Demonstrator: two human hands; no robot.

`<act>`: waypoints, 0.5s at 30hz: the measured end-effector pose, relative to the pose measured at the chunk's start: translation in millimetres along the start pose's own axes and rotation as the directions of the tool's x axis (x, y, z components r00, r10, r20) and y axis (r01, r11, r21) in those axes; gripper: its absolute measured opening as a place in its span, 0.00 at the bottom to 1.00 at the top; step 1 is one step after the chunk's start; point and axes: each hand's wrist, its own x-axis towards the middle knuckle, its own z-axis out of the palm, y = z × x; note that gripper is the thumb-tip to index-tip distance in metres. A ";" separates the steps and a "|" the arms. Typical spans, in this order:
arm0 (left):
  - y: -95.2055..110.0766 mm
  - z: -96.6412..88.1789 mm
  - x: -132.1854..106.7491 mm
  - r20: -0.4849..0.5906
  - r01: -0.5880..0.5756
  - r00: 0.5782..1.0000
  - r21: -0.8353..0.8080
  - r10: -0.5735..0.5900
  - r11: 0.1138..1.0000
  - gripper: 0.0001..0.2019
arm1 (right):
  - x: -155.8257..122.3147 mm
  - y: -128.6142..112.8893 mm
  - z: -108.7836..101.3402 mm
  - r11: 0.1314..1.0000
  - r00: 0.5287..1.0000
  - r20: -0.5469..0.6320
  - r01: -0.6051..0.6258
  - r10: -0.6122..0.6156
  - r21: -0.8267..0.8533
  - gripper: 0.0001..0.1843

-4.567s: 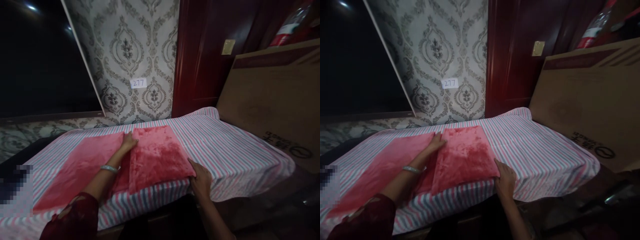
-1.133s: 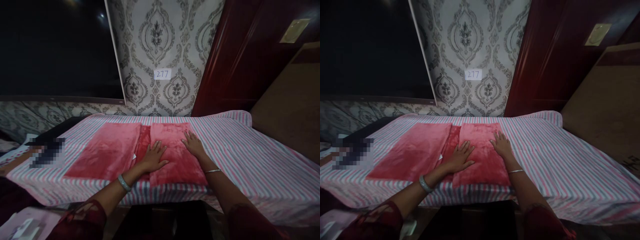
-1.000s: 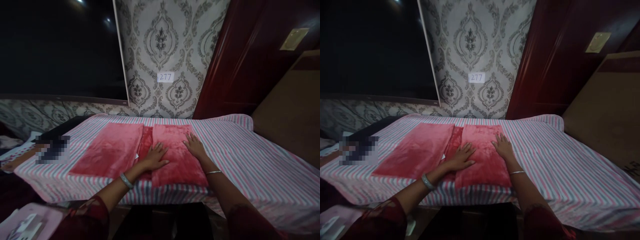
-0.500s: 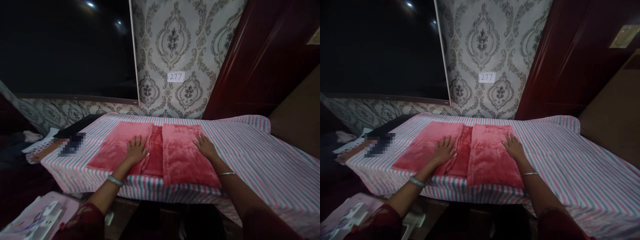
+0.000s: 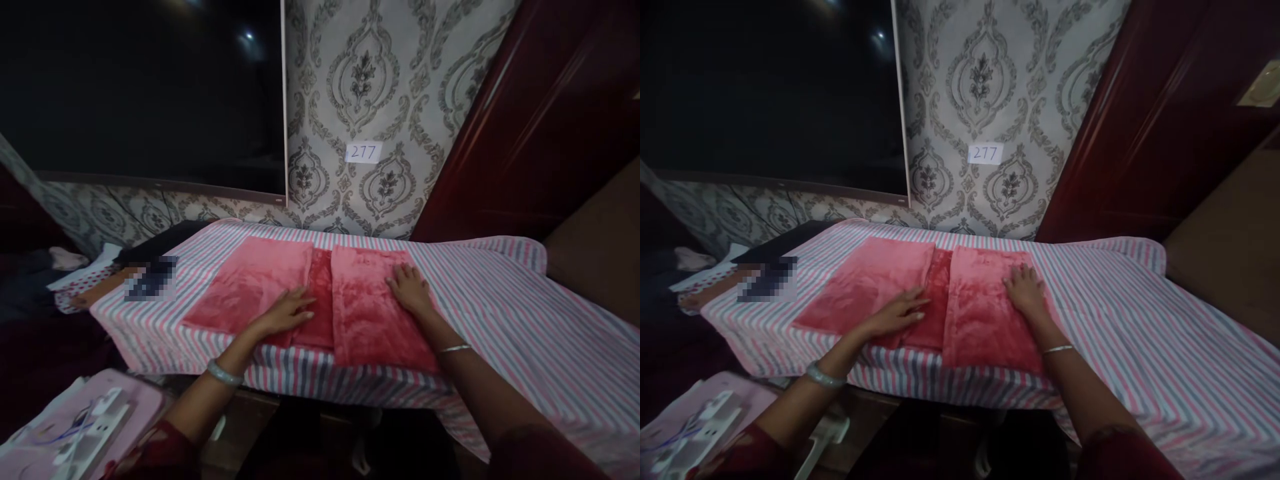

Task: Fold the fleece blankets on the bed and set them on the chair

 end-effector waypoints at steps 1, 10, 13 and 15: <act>0.6 -5.7 -6.7 -0.002 -0.044 0.999 -0.111 0.044 0.993 0.27 | -2.4 -14.5 -0.8 0.998 0.999 -0.017 0.050 -0.050 0.026 0.32; -77.8 -115.3 -52.6 -0.602 0.415 0.622 -0.290 -0.501 0.863 0.24 | -34.9 -178.2 -0.9 0.767 0.817 -0.044 0.557 -0.575 0.320 0.38; -102.3 -124.0 -64.0 -0.491 0.534 0.540 -0.428 -0.684 0.729 0.22 | -41.5 -200.3 3.5 0.755 0.791 0.034 0.570 -0.611 0.324 0.38; -108.2 -120.3 -70.7 -0.379 0.488 0.542 -0.584 -0.750 0.648 0.19 | -45.1 -203.3 10.3 0.745 0.761 0.109 0.580 -0.640 0.329 0.38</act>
